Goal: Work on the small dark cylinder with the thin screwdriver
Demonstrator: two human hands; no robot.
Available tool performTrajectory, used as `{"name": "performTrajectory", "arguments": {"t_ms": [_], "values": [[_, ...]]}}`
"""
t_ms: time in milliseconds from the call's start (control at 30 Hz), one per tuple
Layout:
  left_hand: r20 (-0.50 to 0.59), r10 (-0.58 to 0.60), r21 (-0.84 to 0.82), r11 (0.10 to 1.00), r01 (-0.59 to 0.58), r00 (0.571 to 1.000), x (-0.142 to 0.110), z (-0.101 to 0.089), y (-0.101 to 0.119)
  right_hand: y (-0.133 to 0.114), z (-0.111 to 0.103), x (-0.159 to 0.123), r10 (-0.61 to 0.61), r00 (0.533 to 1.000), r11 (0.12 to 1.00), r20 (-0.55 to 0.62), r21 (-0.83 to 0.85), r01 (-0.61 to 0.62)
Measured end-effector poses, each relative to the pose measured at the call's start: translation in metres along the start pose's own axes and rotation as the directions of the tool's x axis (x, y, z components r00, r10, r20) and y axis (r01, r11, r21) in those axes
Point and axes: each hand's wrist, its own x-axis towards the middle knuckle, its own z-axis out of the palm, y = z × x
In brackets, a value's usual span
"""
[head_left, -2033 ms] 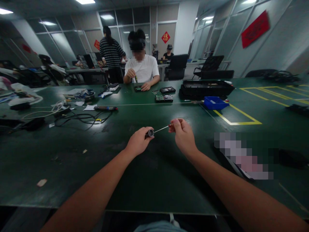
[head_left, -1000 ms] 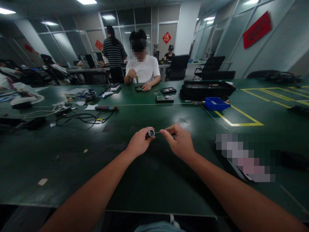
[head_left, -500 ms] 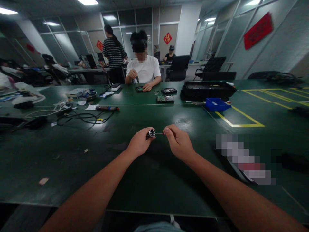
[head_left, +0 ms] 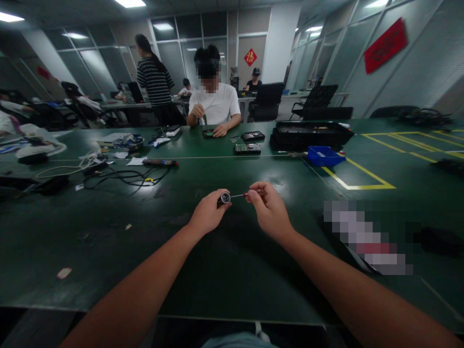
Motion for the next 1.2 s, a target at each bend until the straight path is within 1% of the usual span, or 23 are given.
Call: {"name": "performTrajectory", "arguments": {"t_ms": [67, 167, 233, 267, 333, 400, 600, 767, 933, 1033, 1133, 1200], "values": [[-0.019, 0.008, 0.01, 1.0, -0.008, 1.0, 0.0, -0.002, 0.001, 0.008, 0.002, 0.004, 0.061, 0.998, 0.988, -0.017, 0.146, -0.058], [-0.023, 0.054, 0.056, 0.997, -0.052, 0.998, 0.0, -0.004, 0.002, 0.02, 0.002, 0.012, 0.193, 0.98, 0.934, -0.055, 0.316, -0.167], [-0.003, 0.062, 0.094, 0.994, -0.062, 0.998, 0.001, -0.005, 0.002, 0.027, -0.001, 0.017, 0.285, 0.956, 0.907, -0.074, 0.343, -0.244], [0.007, 0.044, 0.108, 0.993, -0.045, 0.999, 0.001, -0.004, 0.001, 0.028, -0.003, 0.018, 0.301, 0.947, 0.914, -0.116, 0.317, -0.252], [0.033, 0.01, 0.118, 0.993, -0.014, 0.999, 0.0, -0.002, -0.001, 0.03, -0.006, 0.019, 0.271, 0.947, 0.947, -0.171, 0.226, -0.23], [0.046, -0.006, 0.116, 0.993, 0.001, 0.999, 0.0, 0.0, -0.003, 0.028, -0.007, 0.018, 0.217, 0.957, 0.969, -0.192, 0.16, -0.187], [0.053, 0.004, 0.119, 0.993, -0.011, 0.999, -0.001, 0.001, -0.001, 0.017, -0.002, 0.01, 0.081, 0.986, 0.991, -0.148, 0.122, -0.063], [0.075, 0.009, 0.128, 0.992, -0.019, 0.997, -0.002, -0.001, 0.003, 0.011, -0.002, 0.006, 0.011, 0.995, 1.0, -0.1, -0.006, -0.012], [0.078, 0.029, 0.131, 0.991, -0.039, 0.997, -0.003, 0.0, 0.004, 0.006, -0.003, 0.002, -0.067, 0.997, 0.987, -0.05, -0.15, 0.059], [0.093, 0.029, 0.15, 0.988, -0.043, 0.995, -0.004, 0.0, 0.002, 0.002, -0.005, 0.001, -0.116, 0.993, 0.957, 0.001, -0.268, 0.112], [0.107, 0.005, 0.169, 0.985, -0.023, 0.994, -0.004, 0.001, 0.0, -0.001, -0.007, 0.002, -0.14, 0.99, 0.923, 0.004, -0.36, 0.132], [0.113, -0.003, 0.175, 0.984, -0.017, 0.994, -0.004, 0.001, -0.001, -0.002, -0.008, 0.002, -0.142, 0.99, 0.918, -0.012, -0.376, 0.127]]}}
